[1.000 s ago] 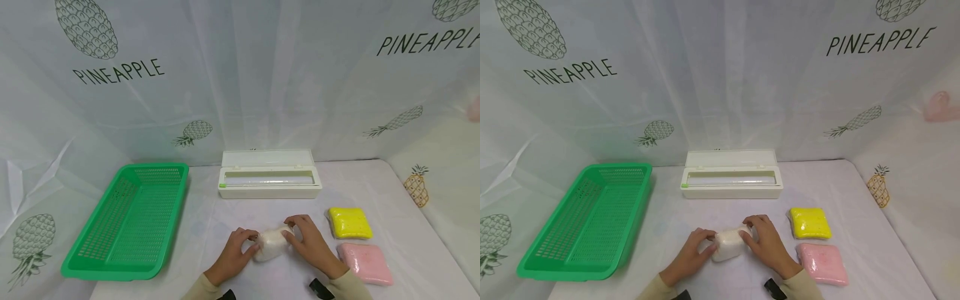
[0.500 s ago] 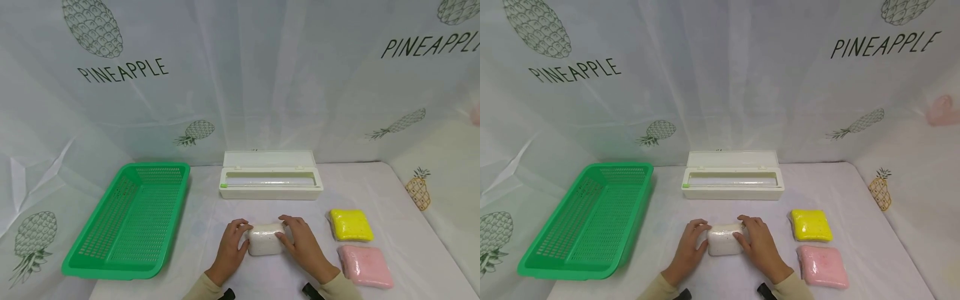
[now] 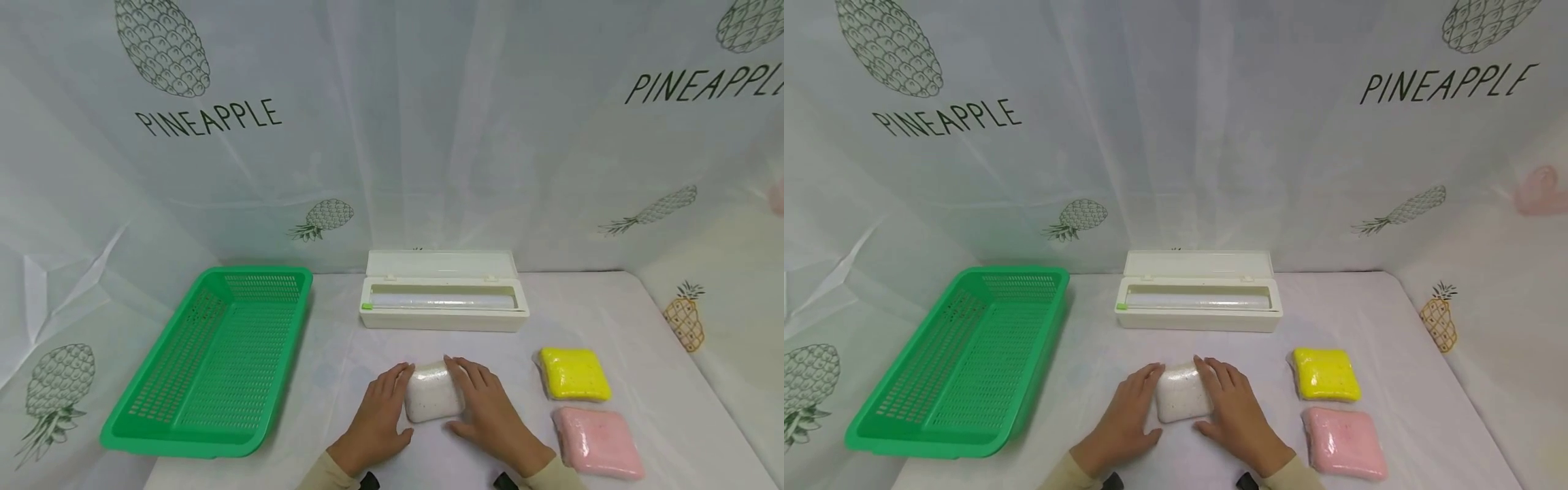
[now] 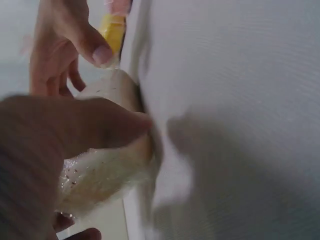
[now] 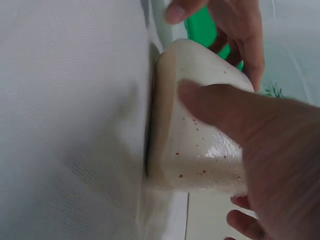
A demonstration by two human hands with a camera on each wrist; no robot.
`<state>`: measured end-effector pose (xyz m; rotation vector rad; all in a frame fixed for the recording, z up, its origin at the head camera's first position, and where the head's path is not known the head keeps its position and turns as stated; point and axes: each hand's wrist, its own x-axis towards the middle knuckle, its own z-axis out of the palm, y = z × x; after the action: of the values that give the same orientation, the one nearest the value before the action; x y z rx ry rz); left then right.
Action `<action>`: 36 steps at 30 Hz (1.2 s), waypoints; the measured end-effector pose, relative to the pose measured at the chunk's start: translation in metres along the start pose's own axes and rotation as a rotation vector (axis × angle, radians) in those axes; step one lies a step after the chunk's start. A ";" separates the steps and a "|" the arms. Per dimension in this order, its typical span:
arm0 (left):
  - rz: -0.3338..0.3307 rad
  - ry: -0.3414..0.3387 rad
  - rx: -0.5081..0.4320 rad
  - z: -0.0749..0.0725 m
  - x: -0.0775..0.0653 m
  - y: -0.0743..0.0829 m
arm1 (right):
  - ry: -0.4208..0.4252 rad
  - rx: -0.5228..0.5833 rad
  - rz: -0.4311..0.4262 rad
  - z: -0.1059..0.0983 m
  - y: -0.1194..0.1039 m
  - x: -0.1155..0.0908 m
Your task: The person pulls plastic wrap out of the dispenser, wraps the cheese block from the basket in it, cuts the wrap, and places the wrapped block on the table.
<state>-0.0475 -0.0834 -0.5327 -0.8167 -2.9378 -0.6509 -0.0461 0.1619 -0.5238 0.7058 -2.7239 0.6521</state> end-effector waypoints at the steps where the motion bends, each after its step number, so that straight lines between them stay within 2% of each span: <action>1: -0.008 -0.014 0.012 0.001 0.000 0.000 | -0.011 -0.004 -0.003 0.001 -0.001 -0.001; 3: -0.026 -0.015 0.033 0.003 0.000 0.001 | -0.026 -0.027 -0.001 0.002 -0.003 -0.001; 9: -0.046 0.009 0.068 0.005 0.007 0.002 | -0.002 -0.090 0.005 0.009 -0.002 0.002; 16: -0.025 -0.005 -0.014 0.006 0.017 0.012 | -0.009 -0.058 0.071 0.000 0.007 0.000; 28: 0.096 -0.011 -0.038 0.014 0.066 0.032 | 0.050 -0.078 0.132 -0.030 0.038 -0.003; 32: 0.107 -0.049 -0.040 0.017 0.080 0.036 | 0.066 -0.080 0.127 -0.034 0.048 -0.004; 36: 0.111 -0.085 -0.040 0.021 0.089 0.039 | 0.037 -0.072 0.160 -0.036 0.055 -0.006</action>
<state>-0.1033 -0.0011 -0.5248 -1.0274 -2.9363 -0.6855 -0.0640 0.2244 -0.5146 0.4582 -2.7739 0.5916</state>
